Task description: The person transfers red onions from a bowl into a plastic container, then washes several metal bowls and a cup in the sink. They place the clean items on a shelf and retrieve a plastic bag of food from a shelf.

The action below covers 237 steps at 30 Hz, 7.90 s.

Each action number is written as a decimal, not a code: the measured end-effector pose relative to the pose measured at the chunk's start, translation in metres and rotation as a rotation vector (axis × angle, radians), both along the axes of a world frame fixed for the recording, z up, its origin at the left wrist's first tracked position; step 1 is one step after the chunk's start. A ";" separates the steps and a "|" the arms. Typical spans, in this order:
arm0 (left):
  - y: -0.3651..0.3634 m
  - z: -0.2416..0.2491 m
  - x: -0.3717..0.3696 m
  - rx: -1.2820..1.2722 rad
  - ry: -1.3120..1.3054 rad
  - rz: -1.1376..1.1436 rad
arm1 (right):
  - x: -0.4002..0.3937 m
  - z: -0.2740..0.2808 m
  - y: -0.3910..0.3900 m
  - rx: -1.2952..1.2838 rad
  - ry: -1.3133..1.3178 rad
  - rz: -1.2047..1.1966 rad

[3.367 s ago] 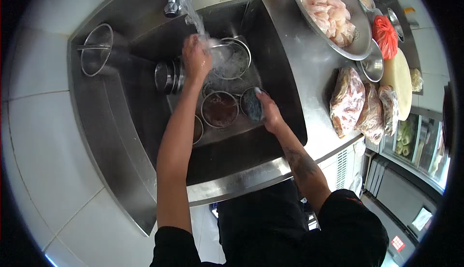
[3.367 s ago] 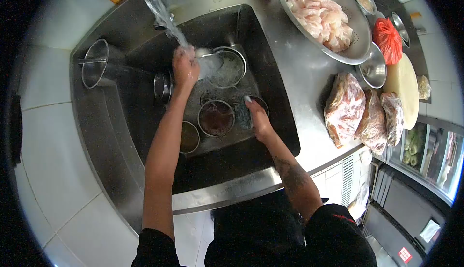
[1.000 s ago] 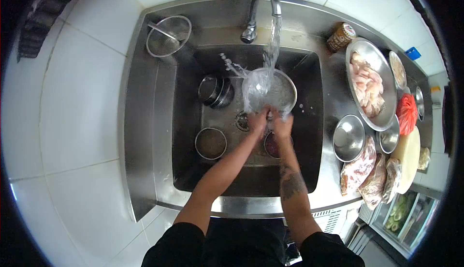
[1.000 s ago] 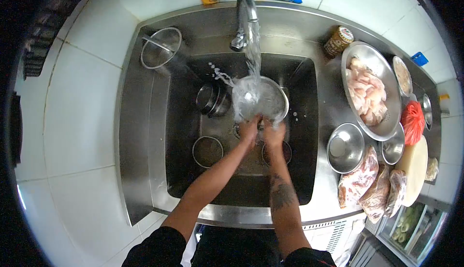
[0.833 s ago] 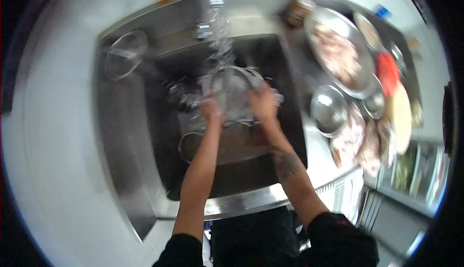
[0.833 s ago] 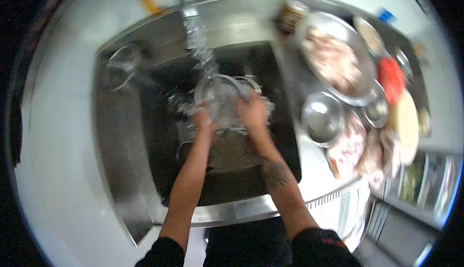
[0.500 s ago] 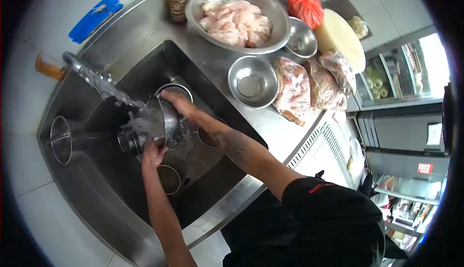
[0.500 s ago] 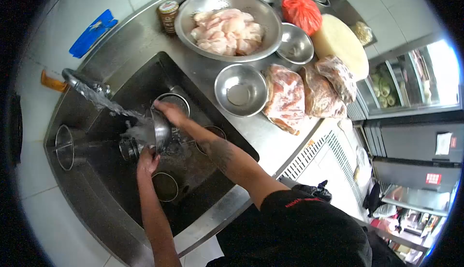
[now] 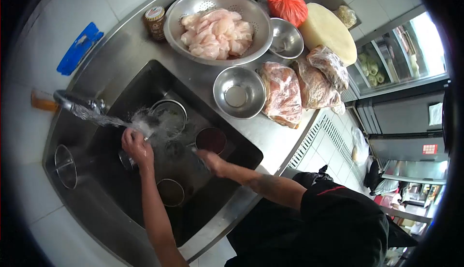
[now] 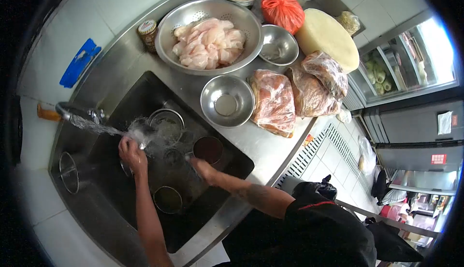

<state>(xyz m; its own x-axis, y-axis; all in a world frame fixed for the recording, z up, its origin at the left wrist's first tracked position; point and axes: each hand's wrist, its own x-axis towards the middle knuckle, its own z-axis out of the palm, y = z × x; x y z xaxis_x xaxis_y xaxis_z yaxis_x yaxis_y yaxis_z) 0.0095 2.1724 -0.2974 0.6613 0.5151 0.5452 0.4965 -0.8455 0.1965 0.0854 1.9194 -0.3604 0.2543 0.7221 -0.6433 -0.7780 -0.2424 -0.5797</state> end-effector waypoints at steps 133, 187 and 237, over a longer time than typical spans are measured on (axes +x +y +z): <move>-0.002 -0.040 -0.007 -0.105 0.142 -0.253 | 0.029 0.080 0.039 -0.100 0.052 -0.024; -0.008 -0.110 -0.030 -0.285 0.517 -0.337 | 0.033 0.029 0.015 -0.157 -0.243 0.072; -0.042 -0.107 0.019 -1.210 -1.067 0.663 | 0.004 0.031 0.119 -0.091 -0.866 -0.342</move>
<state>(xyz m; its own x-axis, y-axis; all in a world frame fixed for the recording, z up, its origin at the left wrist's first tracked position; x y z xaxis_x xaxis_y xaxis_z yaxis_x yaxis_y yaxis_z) 0.0282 2.1307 -0.4048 -0.1746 0.9379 -0.2999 -0.0887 0.2883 0.9534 0.0897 2.0383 -0.3292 0.8609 0.4756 -0.1808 -0.1213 -0.1534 -0.9807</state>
